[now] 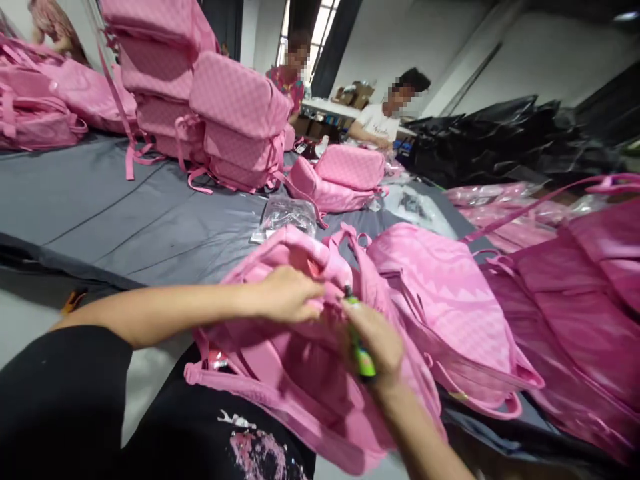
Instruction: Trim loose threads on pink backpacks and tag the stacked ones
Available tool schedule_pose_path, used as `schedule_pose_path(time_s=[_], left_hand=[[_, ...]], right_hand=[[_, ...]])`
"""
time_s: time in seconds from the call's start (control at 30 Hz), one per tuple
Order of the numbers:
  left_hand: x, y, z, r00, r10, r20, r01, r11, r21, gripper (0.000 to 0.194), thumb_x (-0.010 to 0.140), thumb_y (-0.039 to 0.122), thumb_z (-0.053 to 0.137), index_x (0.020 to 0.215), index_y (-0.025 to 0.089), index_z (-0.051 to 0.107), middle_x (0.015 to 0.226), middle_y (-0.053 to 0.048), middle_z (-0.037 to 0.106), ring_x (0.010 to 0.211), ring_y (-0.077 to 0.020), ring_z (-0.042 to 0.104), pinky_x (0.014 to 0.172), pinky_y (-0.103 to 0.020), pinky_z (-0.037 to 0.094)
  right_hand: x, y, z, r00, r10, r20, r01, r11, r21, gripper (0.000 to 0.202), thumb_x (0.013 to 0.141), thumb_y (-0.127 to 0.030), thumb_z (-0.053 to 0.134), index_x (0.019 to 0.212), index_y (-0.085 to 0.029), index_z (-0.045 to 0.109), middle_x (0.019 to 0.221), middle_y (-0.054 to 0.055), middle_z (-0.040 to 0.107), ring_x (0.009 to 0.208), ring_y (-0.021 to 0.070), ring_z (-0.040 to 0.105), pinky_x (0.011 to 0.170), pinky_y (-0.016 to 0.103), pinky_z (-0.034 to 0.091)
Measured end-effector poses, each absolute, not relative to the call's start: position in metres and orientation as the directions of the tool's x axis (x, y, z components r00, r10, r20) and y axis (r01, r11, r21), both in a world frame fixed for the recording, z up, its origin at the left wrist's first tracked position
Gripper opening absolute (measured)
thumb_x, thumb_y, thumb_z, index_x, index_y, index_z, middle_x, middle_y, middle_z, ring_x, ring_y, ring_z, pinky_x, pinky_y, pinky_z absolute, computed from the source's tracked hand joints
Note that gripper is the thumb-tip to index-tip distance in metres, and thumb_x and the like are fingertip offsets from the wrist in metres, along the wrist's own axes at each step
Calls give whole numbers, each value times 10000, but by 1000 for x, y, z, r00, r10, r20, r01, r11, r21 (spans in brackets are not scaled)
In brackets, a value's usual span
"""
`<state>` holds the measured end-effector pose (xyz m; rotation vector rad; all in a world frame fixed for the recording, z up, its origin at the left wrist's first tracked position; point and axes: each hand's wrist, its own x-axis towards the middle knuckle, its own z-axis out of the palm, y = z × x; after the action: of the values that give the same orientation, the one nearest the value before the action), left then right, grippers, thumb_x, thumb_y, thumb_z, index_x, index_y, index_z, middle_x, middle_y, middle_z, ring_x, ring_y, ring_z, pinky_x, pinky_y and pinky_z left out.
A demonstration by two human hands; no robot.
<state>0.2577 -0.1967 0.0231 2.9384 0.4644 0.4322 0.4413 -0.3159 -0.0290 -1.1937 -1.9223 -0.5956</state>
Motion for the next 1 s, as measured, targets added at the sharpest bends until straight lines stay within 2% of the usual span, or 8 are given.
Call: schedule_pose_path(time_s=[0.1,0.2,0.37,0.43,0.53,0.63,0.77,1.0], left_hand=[[258,-200,5,948,175,265,158,-984,86,202,932,359,555,872,220,689,804,6,740,687,-181,666,557,-321,463],[260,-190,6,925,65,376,97,-993,-65,261,992,241,424,935,200,676,947,-17,728,876,-186,648,735,-323,505],[275,-169,16,846,112,522,222,-963,-153,248,957,261,503,1187,213,579,1310,-94,584,1248,-262,480,1013,-437,382],[289,-158,19,857,196,478,290,-948,-132,530,852,296,655,1339,197,472,1354,-128,545,1285,-309,431,1040,-476,326],[319,-138,18,908,303,289,347,-931,-113,899,703,343,786,1462,165,339,1241,-152,601,1131,-339,519,931,-447,368],[349,-124,6,941,294,170,320,-935,-153,860,700,397,775,1438,166,399,1199,-164,614,1049,-341,552,871,-428,388],[364,-123,-6,968,167,186,210,-946,-247,837,760,426,719,1460,127,371,1265,-188,583,1137,-352,527,1017,-522,327],[355,-146,-5,988,-7,155,53,-922,-384,1190,628,587,801,1557,229,148,1590,-182,243,1432,-408,246,1153,-637,109]], right_hand=[[431,-310,-60,-236,506,830,901,434,-8,542,868,-117,598,1384,-253,510,964,70,747,836,214,718,717,338,559],[430,-304,-71,-129,493,860,919,385,-82,537,866,-107,599,1372,-266,518,902,45,740,750,198,704,682,318,536],[434,-298,-73,-63,509,858,937,326,-125,443,874,-109,578,1293,-255,565,865,37,733,745,205,703,698,329,527],[430,-298,-78,-20,513,858,939,304,-160,417,875,-107,572,1266,-255,573,855,36,721,758,205,695,711,338,521],[417,-307,-88,80,541,837,904,314,-290,404,868,-111,563,1243,-261,584,852,39,670,786,204,658,738,369,518],[412,-324,-97,98,614,783,869,331,-368,414,858,-115,560,1241,-269,590,872,44,640,825,210,638,783,406,523],[430,-336,-103,89,712,696,860,297,-414,452,887,-110,526,1309,-272,541,1076,90,662,1042,243,638,915,467,515],[450,-325,-103,211,655,725,808,301,-507,398,875,-107,553,1249,-241,563,1011,90,701,947,225,670,840,419,559]])
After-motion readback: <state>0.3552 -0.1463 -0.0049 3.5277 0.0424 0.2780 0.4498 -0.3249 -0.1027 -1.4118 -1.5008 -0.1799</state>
